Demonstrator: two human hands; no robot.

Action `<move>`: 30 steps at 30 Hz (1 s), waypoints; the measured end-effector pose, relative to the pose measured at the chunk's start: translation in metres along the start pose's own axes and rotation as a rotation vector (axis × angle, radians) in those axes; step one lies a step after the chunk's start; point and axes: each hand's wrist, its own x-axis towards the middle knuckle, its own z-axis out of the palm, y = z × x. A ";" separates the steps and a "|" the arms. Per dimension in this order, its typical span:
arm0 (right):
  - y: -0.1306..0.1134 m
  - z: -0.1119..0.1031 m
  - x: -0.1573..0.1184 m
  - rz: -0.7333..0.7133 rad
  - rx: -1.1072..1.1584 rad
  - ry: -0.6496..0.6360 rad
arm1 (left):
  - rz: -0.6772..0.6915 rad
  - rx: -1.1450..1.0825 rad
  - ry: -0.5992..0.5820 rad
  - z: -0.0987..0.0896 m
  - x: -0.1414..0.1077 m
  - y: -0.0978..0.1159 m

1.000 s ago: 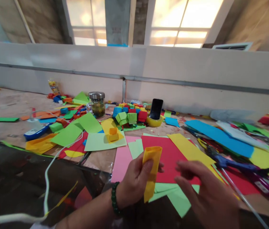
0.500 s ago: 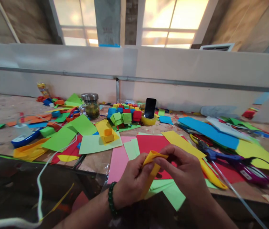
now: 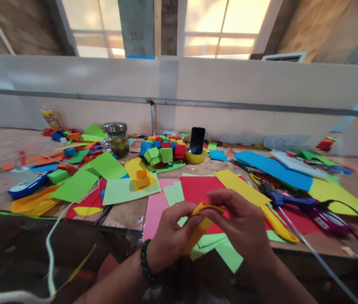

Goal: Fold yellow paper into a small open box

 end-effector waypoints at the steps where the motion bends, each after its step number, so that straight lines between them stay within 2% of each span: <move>1: 0.000 -0.001 0.000 -0.020 -0.007 -0.001 | 0.042 -0.018 0.040 -0.001 0.001 0.000; 5: -0.003 -0.004 -0.001 -0.043 -0.028 -0.022 | 0.147 -0.007 0.126 -0.005 0.001 -0.001; 11: -0.003 -0.006 -0.003 -0.060 0.152 -0.075 | 0.258 0.195 0.177 -0.010 -0.004 -0.007; 22: -0.002 -0.010 -0.004 -0.078 0.181 -0.103 | 0.302 0.140 0.111 -0.011 -0.005 -0.004; 26: -0.004 -0.010 -0.003 -0.054 0.145 -0.139 | 0.273 0.164 0.090 -0.011 -0.003 0.000; 30: -0.005 -0.011 -0.004 -0.049 0.096 -0.108 | 0.211 0.173 -0.006 -0.010 0.000 0.007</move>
